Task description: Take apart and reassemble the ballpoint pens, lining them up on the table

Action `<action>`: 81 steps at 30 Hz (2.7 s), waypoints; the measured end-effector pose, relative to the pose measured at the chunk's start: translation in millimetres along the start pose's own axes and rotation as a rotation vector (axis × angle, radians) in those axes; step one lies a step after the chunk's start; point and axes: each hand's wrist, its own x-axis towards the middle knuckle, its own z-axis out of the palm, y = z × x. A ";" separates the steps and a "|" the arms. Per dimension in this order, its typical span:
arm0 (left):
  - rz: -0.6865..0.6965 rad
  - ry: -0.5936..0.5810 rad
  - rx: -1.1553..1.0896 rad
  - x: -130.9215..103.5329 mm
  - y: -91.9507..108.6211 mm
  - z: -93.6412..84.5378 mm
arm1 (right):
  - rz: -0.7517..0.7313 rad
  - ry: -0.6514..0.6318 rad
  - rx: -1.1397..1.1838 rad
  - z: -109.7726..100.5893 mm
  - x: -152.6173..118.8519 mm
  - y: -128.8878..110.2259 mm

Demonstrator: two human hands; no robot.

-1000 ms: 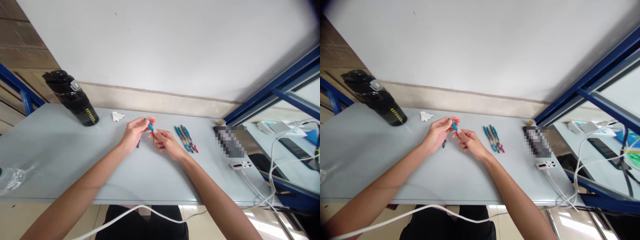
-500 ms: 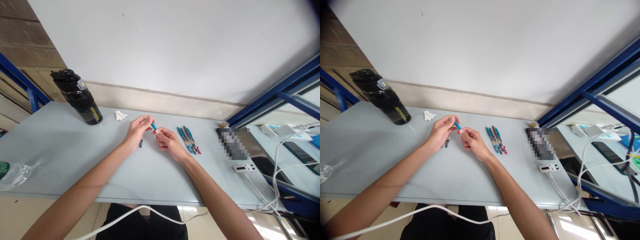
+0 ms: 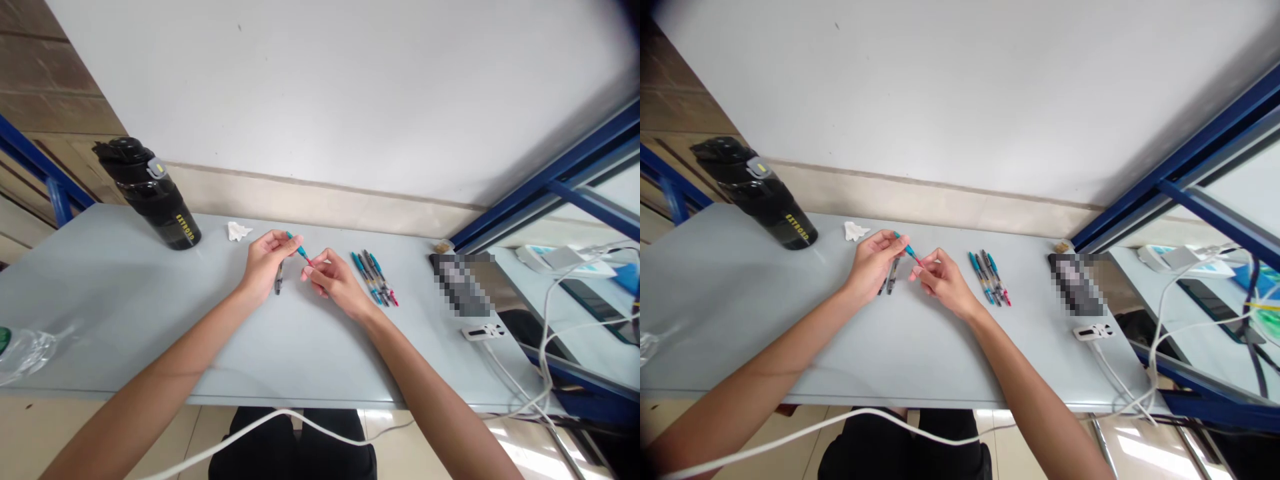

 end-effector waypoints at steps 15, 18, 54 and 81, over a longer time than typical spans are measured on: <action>0.101 0.123 -0.186 14.3 8.2 -12.1 | -0.033 0.101 -0.219 -4.1 -0.5 -4.7; 0.107 0.128 -0.200 16.6 9.4 -14.9 | -0.012 0.106 -0.203 -3.4 -0.9 -5.8; 0.137 0.112 0.038 7.8 8.0 -7.7 | -0.060 0.096 -0.306 -7.2 2.7 3.5; 0.025 -0.229 0.277 -6.0 -3.9 -2.8 | -0.096 0.140 -0.301 -3.0 2.1 5.1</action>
